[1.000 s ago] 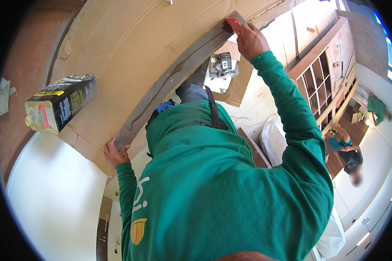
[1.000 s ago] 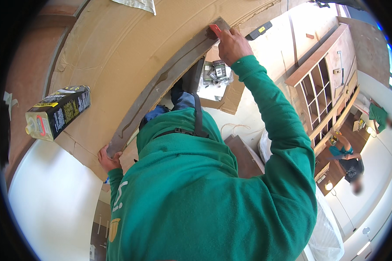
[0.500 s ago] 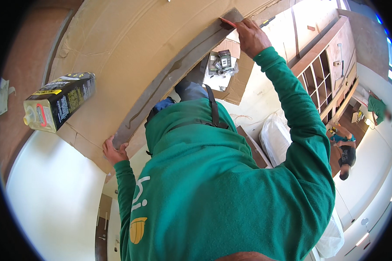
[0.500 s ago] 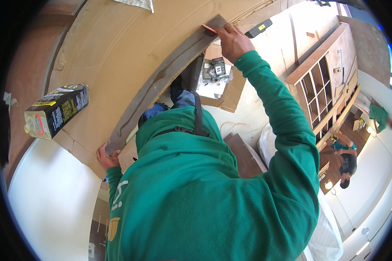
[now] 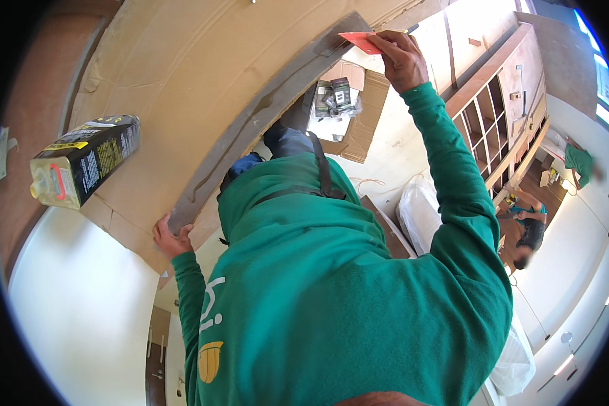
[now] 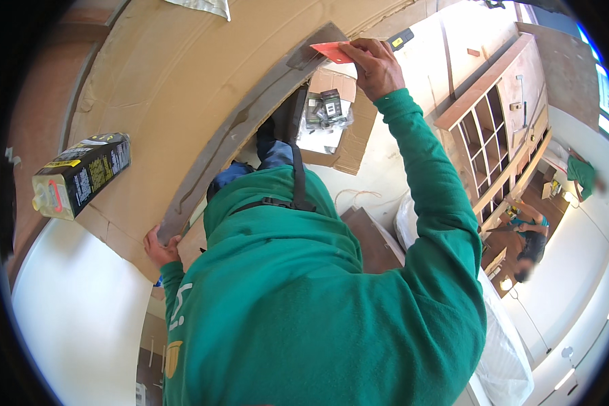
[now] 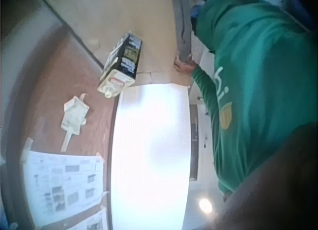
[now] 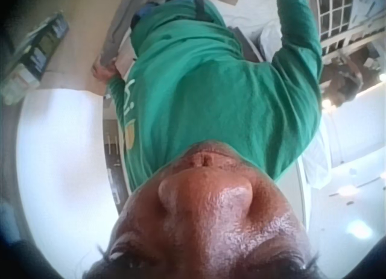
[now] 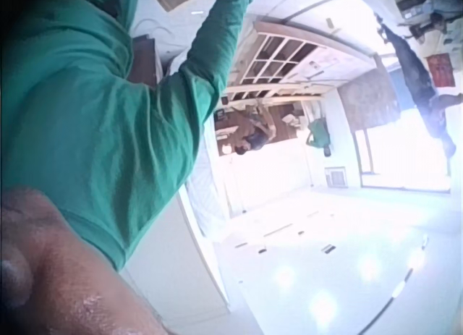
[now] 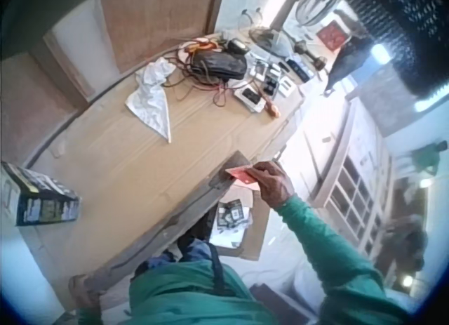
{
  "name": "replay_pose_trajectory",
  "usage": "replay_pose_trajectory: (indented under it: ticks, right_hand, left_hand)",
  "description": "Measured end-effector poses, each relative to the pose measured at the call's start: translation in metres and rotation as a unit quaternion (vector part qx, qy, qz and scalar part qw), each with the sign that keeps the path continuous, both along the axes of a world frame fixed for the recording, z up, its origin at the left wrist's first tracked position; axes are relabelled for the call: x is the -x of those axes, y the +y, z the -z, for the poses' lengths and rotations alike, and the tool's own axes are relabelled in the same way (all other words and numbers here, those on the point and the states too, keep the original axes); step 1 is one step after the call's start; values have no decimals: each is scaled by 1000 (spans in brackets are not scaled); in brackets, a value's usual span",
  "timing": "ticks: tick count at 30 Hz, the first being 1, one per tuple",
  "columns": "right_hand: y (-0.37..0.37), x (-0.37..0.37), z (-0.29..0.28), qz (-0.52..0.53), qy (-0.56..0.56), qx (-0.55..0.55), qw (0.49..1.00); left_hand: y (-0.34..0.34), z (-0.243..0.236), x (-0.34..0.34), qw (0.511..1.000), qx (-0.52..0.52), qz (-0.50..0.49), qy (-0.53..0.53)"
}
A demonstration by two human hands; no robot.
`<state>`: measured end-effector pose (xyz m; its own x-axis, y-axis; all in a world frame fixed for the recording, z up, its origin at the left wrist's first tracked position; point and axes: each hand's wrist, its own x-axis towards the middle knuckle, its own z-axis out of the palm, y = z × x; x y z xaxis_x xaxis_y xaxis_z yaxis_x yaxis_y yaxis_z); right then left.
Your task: The person applies a liquid finish to a long wooden plank using a red card-like applicator. They repeatedly pour finish from a metal can onto the plank and spread it along the surface, flipping the plank to treat both sides.
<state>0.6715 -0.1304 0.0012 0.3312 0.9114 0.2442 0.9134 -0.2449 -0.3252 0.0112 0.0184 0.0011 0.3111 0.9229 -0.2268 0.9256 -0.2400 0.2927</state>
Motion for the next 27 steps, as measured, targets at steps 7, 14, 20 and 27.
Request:
replay_pose_trajectory:
  ticks: [7, 14, 20, 27]
  right_hand:
    - [-20, 14, 37, -14, -39, -21, 999]
    - [-25, 29, 6, 42, -17, -47, 998]
    - [-8, -11, 22, 42, -82, 32, 995]
    - [-29, 19, 20, -14, -30, 37, 999]
  left_hand:
    - [2, -2, -1, 1000, 10, -3, 5]
    - [2, -2, 0, 1000, 9, 1, -1]
    - [7, 3, 9, 1000, 3, 21, 9]
    - [3, 4, 6, 1000, 1, 10, 11]
